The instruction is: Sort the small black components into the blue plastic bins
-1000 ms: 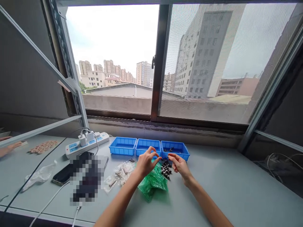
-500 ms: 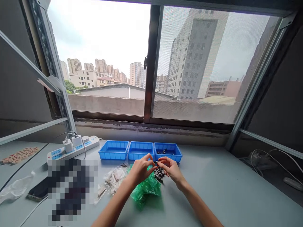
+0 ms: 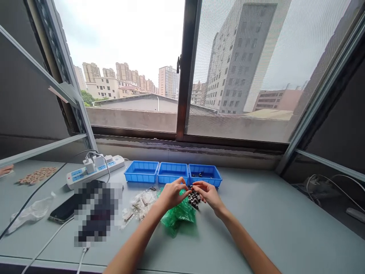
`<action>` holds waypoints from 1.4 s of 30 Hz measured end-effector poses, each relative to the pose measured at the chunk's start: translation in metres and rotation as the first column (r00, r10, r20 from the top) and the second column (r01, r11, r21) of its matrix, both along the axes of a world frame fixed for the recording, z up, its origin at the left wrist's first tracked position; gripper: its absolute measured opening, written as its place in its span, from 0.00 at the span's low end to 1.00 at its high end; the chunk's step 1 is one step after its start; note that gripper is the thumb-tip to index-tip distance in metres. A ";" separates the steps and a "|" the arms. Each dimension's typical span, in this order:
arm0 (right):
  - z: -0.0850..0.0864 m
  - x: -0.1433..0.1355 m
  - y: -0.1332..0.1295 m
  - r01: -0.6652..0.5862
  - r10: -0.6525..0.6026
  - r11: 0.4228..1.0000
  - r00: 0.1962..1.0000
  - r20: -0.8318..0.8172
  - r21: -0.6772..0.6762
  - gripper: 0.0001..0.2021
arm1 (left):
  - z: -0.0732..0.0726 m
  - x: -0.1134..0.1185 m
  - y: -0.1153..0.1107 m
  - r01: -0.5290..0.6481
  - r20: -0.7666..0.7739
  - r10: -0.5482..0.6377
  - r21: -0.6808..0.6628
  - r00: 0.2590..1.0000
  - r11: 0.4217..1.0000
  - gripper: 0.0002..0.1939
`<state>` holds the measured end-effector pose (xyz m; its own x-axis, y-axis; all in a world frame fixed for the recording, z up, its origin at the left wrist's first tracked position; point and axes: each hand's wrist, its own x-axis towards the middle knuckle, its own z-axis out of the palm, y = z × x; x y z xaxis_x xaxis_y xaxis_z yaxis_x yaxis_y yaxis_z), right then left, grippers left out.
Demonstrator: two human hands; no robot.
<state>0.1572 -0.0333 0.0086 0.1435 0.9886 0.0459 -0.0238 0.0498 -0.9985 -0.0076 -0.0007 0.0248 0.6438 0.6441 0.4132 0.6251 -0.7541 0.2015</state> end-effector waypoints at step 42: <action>0.007 0.004 0.000 0.070 -0.070 0.997 0.997 0.020 0.034 0.25 | 0.006 -0.003 0.004 -0.122 0.161 0.125 -0.025 0.979 0.992 0.07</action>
